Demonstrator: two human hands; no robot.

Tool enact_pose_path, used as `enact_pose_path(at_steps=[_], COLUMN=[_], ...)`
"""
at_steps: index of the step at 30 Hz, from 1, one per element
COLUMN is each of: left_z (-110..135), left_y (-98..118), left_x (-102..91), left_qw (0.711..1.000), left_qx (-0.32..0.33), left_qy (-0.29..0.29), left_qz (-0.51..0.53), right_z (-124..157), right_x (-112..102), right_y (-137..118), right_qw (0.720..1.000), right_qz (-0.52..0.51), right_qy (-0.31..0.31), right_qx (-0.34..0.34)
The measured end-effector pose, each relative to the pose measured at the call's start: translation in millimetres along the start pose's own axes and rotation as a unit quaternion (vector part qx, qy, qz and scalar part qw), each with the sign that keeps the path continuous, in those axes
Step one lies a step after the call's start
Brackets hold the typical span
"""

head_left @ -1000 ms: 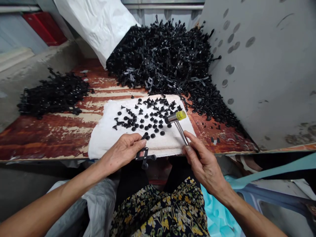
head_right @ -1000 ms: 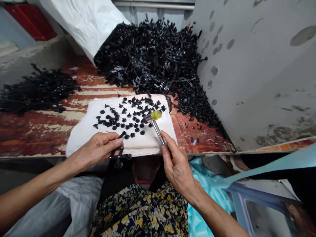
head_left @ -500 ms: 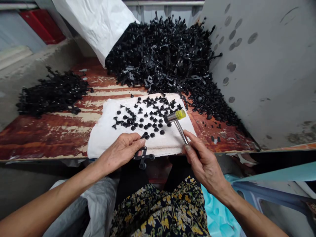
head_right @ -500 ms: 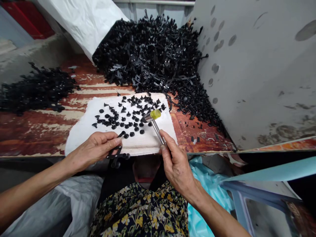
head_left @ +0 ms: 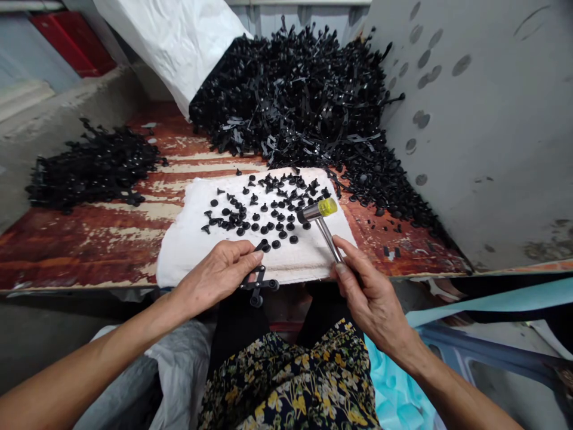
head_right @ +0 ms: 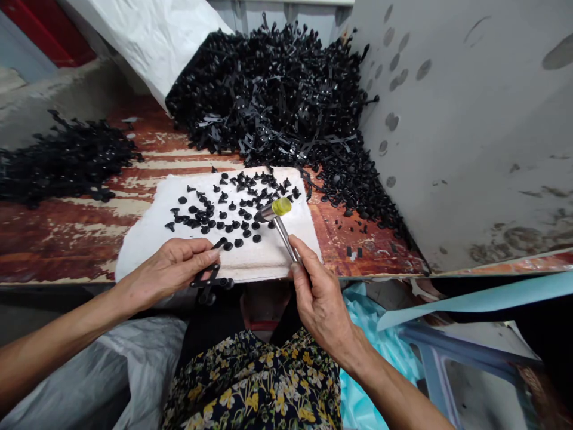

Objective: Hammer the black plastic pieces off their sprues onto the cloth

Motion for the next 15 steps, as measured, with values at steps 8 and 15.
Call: enact_pose_path(at_steps=[8, 15], left_z=[-1.9, -8.5], left_y=[0.5, 2.3], left_x=[-4.4, -9.9], left_qw=[0.999, 0.996], left_qx=[-0.015, -0.021], left_qy=[0.007, -0.016], left_qz=[-0.039, -0.087], right_z=[0.2, -3.1], right_x=[-0.2, -0.2], right_y=[-1.5, -8.7], right_qw=[1.0, 0.998], right_qz=[0.004, 0.024], right_qy=[-0.001, -0.014], right_qx=[-0.007, -0.053])
Point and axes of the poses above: each hand's wrist, its own z-axis away from the middle knuckle, its own x-axis out of the palm, y = z × x, the point moved 6 cm from there along -z, towards the middle knuckle, and after that the axes turned 5 degrees about -x, right-handed, at the moved point
